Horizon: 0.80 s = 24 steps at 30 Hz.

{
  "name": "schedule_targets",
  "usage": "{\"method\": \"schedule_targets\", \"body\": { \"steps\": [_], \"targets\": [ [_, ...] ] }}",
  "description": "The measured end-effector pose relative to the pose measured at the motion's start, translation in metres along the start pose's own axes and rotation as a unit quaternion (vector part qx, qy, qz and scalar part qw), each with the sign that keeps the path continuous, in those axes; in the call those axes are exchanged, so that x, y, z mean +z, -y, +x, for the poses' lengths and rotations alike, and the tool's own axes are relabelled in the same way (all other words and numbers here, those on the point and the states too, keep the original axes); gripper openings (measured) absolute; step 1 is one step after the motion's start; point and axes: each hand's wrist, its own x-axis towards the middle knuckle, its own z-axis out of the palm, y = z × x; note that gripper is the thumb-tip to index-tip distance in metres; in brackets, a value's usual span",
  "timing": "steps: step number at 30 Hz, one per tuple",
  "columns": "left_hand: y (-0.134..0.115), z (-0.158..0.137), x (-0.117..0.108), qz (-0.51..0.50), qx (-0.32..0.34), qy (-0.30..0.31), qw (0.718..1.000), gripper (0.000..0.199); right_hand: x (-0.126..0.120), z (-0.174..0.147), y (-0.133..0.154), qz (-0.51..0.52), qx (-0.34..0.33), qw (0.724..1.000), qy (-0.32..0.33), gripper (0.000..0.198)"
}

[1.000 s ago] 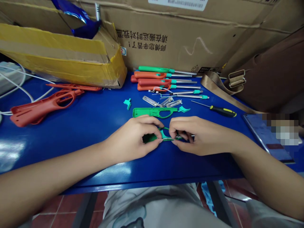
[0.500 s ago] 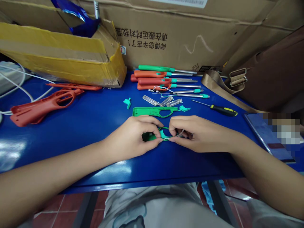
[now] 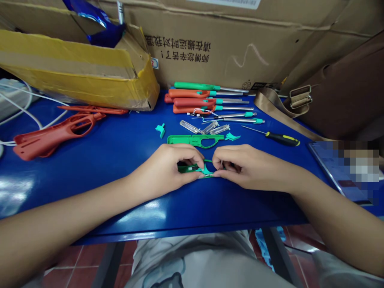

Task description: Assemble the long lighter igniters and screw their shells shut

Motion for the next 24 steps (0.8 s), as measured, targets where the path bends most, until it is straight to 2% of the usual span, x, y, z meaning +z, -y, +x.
{"method": "schedule_targets", "body": {
  "steps": [19, 24],
  "targets": [
    [0.0025, 0.0012, -0.0002, -0.003, -0.017, -0.003, 1.000, 0.011, 0.0033, 0.0035, 0.0051, -0.012, 0.008, 1.000, -0.025, 0.013],
    [0.0037, 0.0020, 0.0000, -0.014, -0.025, 0.001, 1.000, 0.011, 0.0012, 0.0035, 0.0048, -0.015, -0.007, 1.000, -0.011, 0.012]
  ]
}}
